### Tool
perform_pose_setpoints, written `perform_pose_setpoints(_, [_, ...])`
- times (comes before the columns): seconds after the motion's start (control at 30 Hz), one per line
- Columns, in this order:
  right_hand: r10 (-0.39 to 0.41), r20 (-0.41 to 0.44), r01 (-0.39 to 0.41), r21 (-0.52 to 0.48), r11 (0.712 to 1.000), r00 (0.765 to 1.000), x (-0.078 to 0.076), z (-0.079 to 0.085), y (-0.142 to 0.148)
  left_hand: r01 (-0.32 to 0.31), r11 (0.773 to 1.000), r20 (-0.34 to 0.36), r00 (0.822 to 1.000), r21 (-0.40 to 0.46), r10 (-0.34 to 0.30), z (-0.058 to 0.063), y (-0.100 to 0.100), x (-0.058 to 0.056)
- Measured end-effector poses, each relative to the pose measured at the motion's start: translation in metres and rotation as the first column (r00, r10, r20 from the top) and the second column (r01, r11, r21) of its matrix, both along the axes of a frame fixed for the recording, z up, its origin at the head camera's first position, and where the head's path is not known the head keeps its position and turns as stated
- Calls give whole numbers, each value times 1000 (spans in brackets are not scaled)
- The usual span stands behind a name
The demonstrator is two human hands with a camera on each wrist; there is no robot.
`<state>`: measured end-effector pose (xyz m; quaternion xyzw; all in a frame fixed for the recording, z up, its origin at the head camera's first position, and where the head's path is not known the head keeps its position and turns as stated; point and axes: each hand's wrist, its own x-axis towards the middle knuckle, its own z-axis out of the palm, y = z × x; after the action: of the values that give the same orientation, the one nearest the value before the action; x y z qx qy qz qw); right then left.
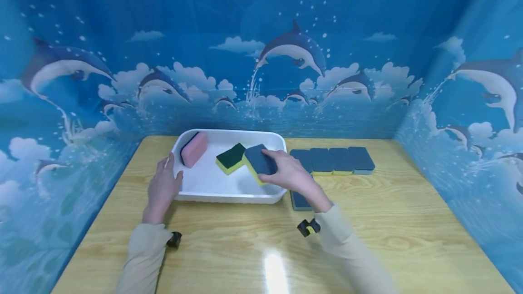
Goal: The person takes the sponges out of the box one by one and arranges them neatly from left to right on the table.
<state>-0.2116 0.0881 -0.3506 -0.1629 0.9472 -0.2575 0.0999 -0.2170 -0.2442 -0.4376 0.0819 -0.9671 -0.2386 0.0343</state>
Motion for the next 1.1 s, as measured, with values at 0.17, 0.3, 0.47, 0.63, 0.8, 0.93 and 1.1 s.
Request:
perform_pose_setpoints(0.17, [-160,-68,162,37,986,985,6,1,44,0,1000,4,1000,0,0,0,-1,0])
perform_pose_setpoints(0.3, [-264,-117,273,66,960,957,10,-8,80,-4,1000,13,1000,0,4,1,-1,0])
perform_pose_setpoints(0.47, [-339,-146,356,108,928,929,19,-27,115,-9,1000,12,1000,-1,9,1,0,0])
perform_pose_setpoints(0.63, [-354,-129,372,163,914,926,29,-46,137,-8,1000,8,1000,-8,8,0,1,0])
perform_pose_setpoints(0.8, [-332,-80,341,218,914,940,33,-60,145,-4,1000,-5,1000,-18,4,0,0,0])
perform_pose_setpoints(0.93, [-314,-41,314,250,916,949,33,-65,147,-4,1000,-5,1000,-12,4,0,0,0])
perform_pose_setpoints(1.1, [-306,7,293,264,919,952,32,-71,144,-5,1000,3,1000,-9,5,1,0,-1])
